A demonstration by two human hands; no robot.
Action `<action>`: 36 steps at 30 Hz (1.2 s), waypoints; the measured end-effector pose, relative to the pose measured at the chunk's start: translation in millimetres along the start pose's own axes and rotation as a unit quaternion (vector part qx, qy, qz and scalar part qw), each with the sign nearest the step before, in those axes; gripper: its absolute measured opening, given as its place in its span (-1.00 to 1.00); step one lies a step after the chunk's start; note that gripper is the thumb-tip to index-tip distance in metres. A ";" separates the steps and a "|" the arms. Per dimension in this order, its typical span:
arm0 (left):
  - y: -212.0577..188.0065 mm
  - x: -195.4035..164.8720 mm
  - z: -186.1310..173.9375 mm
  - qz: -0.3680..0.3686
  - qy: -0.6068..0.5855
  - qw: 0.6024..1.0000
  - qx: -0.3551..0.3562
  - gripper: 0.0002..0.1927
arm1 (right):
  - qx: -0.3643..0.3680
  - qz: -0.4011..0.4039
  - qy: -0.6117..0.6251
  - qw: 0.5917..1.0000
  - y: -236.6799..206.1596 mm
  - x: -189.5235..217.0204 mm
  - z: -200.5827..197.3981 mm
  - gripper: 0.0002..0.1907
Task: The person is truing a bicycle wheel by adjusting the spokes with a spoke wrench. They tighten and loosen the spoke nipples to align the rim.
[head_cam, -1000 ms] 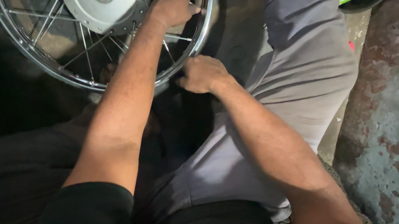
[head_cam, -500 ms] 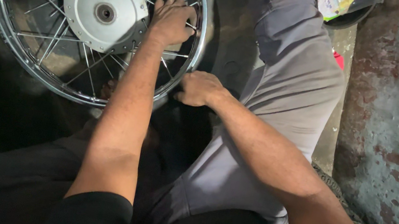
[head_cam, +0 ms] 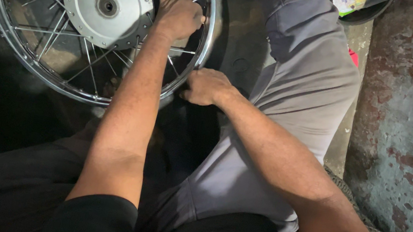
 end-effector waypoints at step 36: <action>-24.7 4.9 -47.0 -0.011 -0.194 0.947 -0.255 -0.82 | -0.364 -0.140 0.754 0.528 25.9 -112.2 -131.0 -0.81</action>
Point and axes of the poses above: each hand's wrist, its own y-axis towards the middle knuckle, its own z-axis out of the palm, x = y × z, the point moved 10 cm from there along y, towards the middle knuckle, and after that the axes turned 13 degrees about x, right-handed, at the moved point
